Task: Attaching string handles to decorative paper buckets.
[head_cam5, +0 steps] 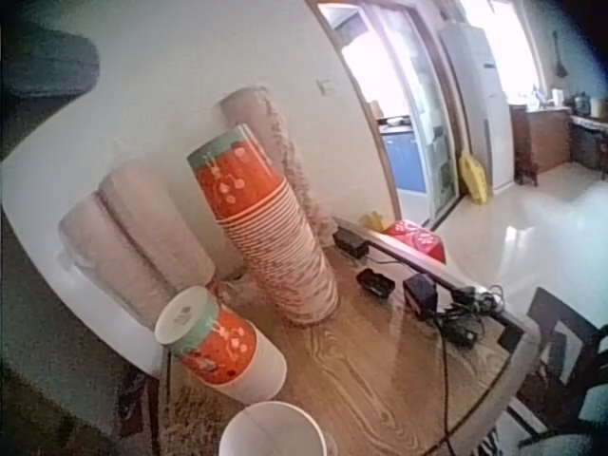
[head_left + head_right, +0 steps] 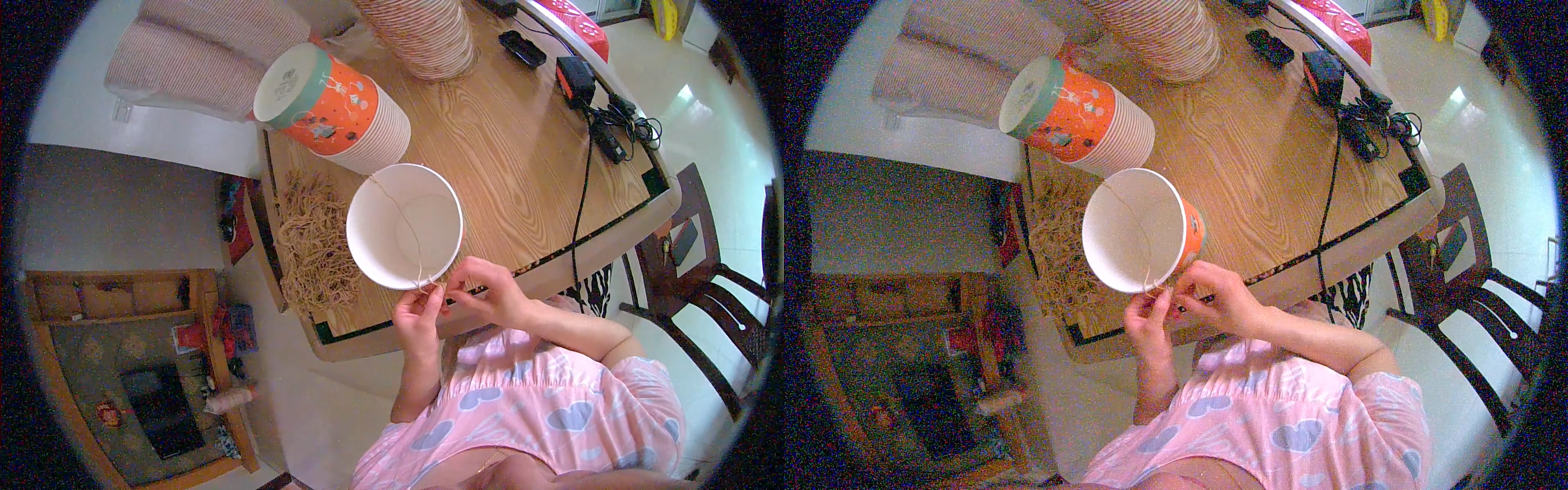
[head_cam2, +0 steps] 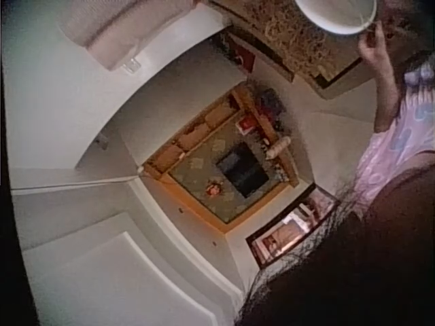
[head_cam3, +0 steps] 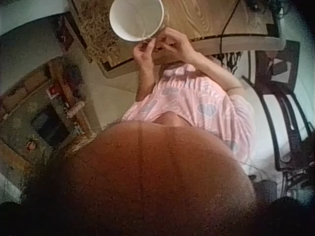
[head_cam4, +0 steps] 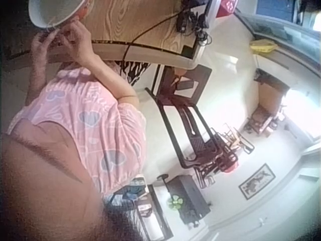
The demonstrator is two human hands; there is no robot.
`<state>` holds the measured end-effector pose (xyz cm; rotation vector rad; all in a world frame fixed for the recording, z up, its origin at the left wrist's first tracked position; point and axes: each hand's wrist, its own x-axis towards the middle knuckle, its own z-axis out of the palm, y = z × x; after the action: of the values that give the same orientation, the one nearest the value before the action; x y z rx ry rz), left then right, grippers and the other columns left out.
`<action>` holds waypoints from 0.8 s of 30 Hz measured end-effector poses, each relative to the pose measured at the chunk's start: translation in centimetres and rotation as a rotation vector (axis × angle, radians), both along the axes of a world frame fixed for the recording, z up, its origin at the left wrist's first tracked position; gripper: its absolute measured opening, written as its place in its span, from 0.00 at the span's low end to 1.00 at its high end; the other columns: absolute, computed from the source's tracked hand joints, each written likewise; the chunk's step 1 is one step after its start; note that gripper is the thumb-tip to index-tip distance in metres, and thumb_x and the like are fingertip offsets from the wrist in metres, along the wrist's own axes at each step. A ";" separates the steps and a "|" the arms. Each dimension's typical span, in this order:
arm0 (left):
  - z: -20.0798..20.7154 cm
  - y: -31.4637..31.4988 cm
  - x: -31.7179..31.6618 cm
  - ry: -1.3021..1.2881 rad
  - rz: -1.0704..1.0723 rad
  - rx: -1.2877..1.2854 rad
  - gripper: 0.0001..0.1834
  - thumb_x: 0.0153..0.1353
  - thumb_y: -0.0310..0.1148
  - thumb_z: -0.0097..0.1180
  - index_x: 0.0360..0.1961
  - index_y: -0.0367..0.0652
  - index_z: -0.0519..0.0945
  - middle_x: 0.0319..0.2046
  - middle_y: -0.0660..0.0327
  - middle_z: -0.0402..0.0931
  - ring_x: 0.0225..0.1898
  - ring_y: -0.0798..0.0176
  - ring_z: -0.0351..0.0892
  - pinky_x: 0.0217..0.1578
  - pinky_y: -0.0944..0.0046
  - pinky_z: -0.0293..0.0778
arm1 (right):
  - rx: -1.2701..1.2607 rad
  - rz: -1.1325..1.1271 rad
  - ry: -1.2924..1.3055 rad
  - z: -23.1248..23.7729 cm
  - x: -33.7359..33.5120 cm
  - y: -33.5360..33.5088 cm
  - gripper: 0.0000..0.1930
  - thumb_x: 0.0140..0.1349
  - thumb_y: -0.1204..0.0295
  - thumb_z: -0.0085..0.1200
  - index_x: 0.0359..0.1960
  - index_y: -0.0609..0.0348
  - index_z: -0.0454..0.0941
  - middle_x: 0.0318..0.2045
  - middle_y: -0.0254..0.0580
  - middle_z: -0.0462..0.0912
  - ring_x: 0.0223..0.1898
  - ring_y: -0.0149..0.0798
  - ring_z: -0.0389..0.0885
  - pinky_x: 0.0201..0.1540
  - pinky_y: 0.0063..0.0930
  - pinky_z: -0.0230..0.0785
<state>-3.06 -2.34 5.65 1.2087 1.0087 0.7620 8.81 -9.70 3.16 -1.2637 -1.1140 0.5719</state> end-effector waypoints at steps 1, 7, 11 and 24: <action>0.0 -0.1 0.0 -0.002 -0.005 0.001 0.04 0.50 0.24 0.57 0.28 0.36 0.76 0.23 0.65 0.74 0.19 0.73 0.71 0.20 0.74 0.68 | -0.036 0.050 0.204 -0.6 -0.2 0.1 0.04 0.52 0.80 0.53 0.29 0.63 0.72 0.28 0.35 0.75 0.32 0.26 0.73 0.36 0.21 0.68; -1.0 0.4 -0.6 -0.126 -0.057 -0.107 0.03 0.50 0.22 0.56 0.28 0.36 0.76 0.22 0.63 0.74 0.17 0.72 0.70 0.18 0.73 0.68 | -0.100 0.211 0.816 -0.4 0.0 0.6 0.05 0.56 0.76 0.51 0.34 0.63 0.73 0.31 0.33 0.76 0.35 0.26 0.74 0.40 0.21 0.69; -0.9 0.5 -0.6 -0.155 -0.111 -0.161 0.05 0.50 0.24 0.56 0.29 0.39 0.76 0.21 0.63 0.74 0.17 0.70 0.70 0.15 0.71 0.69 | -0.176 0.301 0.878 -0.4 0.5 0.6 0.08 0.56 0.75 0.52 0.37 0.63 0.75 0.33 0.36 0.78 0.36 0.28 0.76 0.41 0.22 0.69; -1.2 0.5 -0.7 -0.164 -0.096 -0.209 0.04 0.51 0.24 0.56 0.29 0.40 0.75 0.19 0.64 0.73 0.16 0.71 0.70 0.15 0.71 0.69 | -0.134 0.272 0.859 -0.3 0.6 0.8 0.05 0.53 0.78 0.54 0.32 0.64 0.78 0.32 0.36 0.77 0.36 0.29 0.75 0.40 0.23 0.69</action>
<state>-3.72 -1.82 4.45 0.9903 0.8663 0.6517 9.42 -8.93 2.81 -0.8222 -0.5170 1.2636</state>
